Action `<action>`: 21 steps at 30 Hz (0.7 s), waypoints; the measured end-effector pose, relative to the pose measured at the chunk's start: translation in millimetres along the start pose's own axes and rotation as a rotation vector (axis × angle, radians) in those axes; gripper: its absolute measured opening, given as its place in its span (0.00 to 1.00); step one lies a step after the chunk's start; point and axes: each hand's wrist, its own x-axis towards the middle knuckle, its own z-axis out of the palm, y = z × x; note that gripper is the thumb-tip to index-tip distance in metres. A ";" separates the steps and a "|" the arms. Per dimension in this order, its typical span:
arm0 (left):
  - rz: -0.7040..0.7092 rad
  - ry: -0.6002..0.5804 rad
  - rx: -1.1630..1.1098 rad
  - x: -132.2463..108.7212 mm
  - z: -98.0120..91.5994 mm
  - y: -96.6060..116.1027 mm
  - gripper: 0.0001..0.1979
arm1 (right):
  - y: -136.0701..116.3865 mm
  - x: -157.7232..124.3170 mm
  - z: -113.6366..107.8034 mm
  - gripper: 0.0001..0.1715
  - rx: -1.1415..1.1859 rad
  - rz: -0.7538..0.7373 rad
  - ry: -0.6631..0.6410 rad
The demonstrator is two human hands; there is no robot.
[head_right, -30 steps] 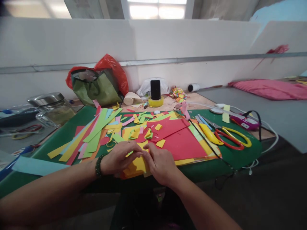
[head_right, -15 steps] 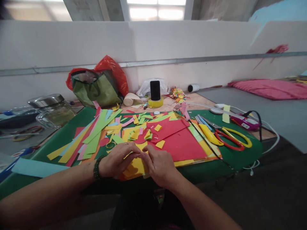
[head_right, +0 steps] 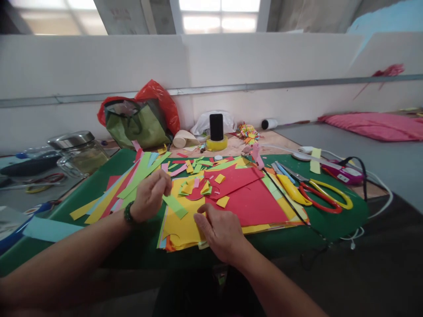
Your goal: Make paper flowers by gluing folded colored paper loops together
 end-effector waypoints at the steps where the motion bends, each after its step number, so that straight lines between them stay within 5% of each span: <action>1: -0.063 0.076 -0.020 5.5 -2.8 -6.5 0.16 | 0.9 -0.1 0.4 0.27 0.020 -0.003 -0.006; 6: -0.321 0.331 -0.166 29.9 -14.0 -45.8 0.20 | 0.2 -0.1 -0.9 0.27 -0.018 -0.003 -0.035; 12: -0.696 0.500 -0.409 42.7 -23.7 -80.7 0.04 | -6.4 -4.3 -9.9 0.23 -0.079 -0.063 -0.093; 17: -0.808 0.480 -0.412 47.4 -38.5 -92.3 0.04 | -3.2 -11.2 -13.2 0.23 -0.034 -0.101 -0.093; 21: -0.823 0.325 -0.341 45.3 -43.0 -98.3 0.09 | 0.6 -16.9 -15.6 0.22 0.025 -0.110 -0.091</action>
